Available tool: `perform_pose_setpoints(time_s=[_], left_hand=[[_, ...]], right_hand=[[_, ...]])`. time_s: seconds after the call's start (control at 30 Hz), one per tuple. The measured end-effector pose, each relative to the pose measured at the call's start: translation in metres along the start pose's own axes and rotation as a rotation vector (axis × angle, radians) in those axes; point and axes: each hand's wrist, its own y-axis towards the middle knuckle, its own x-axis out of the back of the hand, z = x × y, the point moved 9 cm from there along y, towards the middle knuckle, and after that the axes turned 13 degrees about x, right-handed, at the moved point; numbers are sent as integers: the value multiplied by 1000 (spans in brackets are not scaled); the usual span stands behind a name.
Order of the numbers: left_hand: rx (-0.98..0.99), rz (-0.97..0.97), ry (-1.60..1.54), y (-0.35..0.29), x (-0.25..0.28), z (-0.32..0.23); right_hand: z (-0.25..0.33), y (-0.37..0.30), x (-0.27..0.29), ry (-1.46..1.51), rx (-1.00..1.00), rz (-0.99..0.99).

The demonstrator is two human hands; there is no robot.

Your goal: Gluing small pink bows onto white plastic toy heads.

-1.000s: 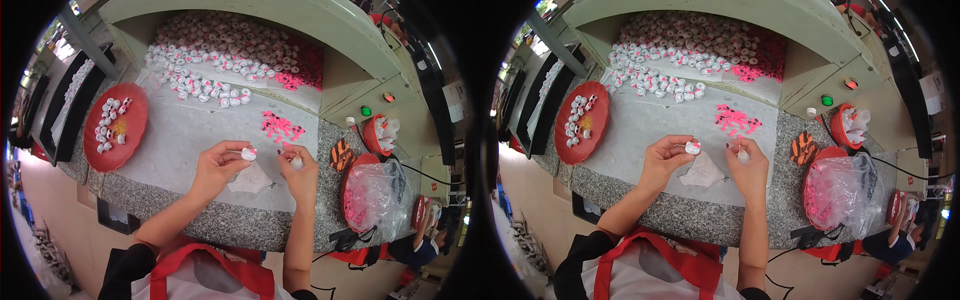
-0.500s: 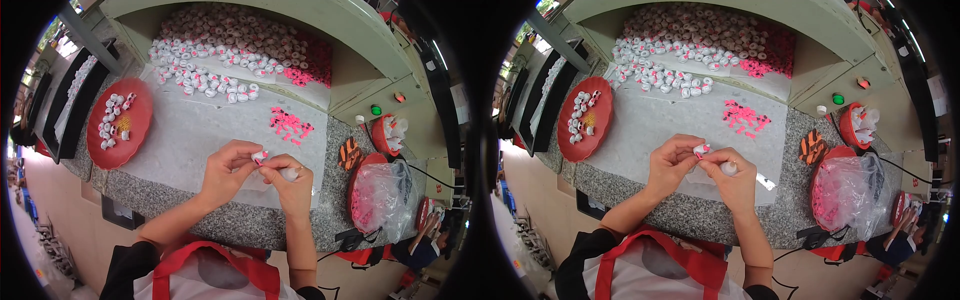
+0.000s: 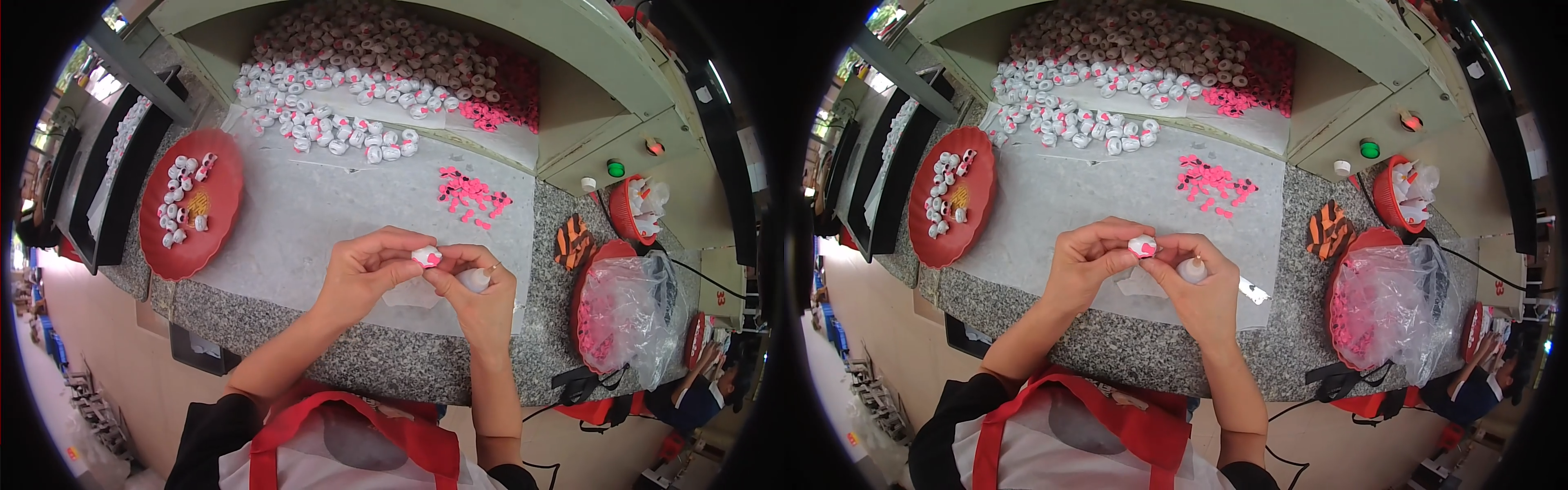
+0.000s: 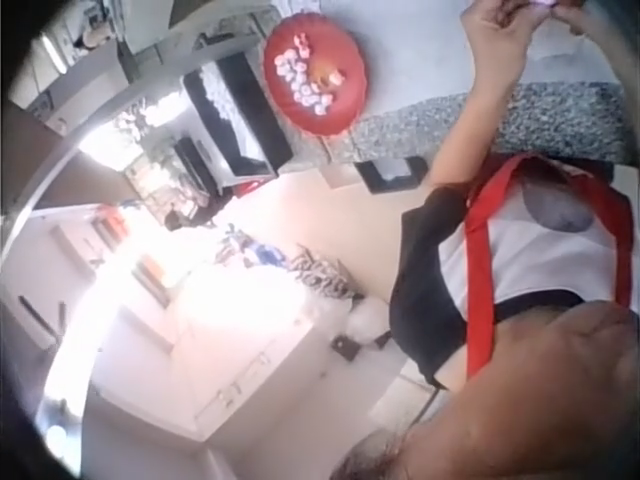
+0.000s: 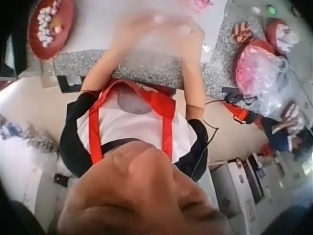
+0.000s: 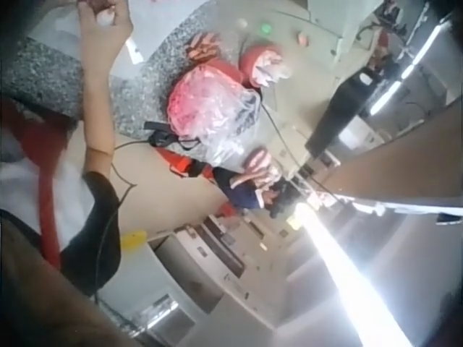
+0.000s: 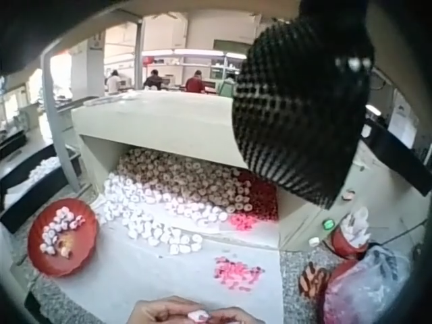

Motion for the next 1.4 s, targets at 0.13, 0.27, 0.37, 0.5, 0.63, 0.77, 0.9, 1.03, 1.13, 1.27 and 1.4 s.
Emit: perform_pose_setpoints(time_s=[0.13,0.27,0.37,0.5,0.63,0.77,0.9,1.03,1.13,1.27,1.4], left_hand=[[-35,-12,60,-3,-3,-5],[-36,-23,78,-3,-2,-3],[-44,-27,57,-4,-2,0],[-32,-82,84,-3,2,0],[217,-50,-201,6,12,27],[304,-42,-390,7,13,33],[154,-62,-78,1,7,11],[34,51,36,-4,-7,0],[46,44,48,-8,-5,2],[88,0,70,-9,-5,-2],[64,1,23,-10,-2,-1]], right_hand=[[-2,-1,-1,24,-15,28],[-4,-1,-2,11,-5,56],[-2,-2,-3,23,1,24],[-6,0,-2,-32,4,26],[-8,4,-2,-103,51,72],[18,6,-4,-220,289,9],[21,5,-8,-81,364,111],[10,5,-3,154,201,116],[2,2,-4,275,106,82],[-7,0,-10,243,-27,88],[-6,4,-12,328,62,105]])
